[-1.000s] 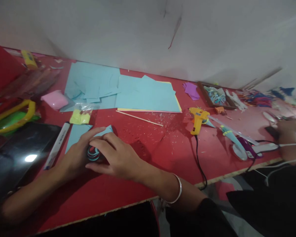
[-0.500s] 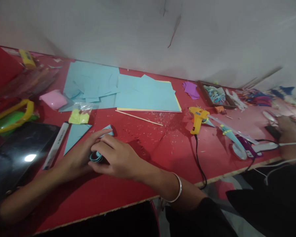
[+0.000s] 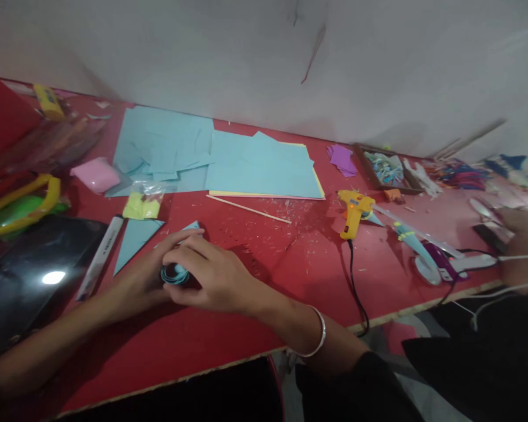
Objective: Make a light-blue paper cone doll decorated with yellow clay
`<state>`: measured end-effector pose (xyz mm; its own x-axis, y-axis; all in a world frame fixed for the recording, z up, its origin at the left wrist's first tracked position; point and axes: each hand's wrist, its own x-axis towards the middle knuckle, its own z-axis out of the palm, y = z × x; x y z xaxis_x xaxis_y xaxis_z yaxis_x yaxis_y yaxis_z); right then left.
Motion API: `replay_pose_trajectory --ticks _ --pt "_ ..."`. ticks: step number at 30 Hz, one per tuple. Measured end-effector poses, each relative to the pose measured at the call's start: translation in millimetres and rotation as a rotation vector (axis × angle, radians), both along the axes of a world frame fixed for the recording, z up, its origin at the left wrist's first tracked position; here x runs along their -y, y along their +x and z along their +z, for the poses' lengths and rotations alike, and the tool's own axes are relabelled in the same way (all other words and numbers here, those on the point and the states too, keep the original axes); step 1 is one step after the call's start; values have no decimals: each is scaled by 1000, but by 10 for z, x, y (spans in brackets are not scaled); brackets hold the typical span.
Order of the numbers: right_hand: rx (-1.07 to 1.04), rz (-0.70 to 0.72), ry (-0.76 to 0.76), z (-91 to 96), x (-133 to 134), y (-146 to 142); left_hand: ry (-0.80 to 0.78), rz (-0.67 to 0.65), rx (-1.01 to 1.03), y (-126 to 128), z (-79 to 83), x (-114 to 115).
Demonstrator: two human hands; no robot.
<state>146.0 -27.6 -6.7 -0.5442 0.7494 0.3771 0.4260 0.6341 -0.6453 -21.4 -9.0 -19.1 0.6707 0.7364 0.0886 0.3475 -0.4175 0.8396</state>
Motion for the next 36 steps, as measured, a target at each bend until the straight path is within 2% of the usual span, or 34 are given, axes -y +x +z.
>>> replay_pose_trajectory --ticks 8,16,20,29,36 --pt "-26 -21 -53 -16 -1 9 71 49 42 0 -24 14" --pt "39 -56 -156 -19 17 -29 28 99 -10 21 -25 7" --pt "54 -91 -143 -30 31 -41 50 117 -15 22 -24 12" --pt "75 -74 -52 -67 23 -30 60 60 -28 34 -18 3" --pt "4 -82 2 -85 16 -28 58 83 -33 0 -40 0"
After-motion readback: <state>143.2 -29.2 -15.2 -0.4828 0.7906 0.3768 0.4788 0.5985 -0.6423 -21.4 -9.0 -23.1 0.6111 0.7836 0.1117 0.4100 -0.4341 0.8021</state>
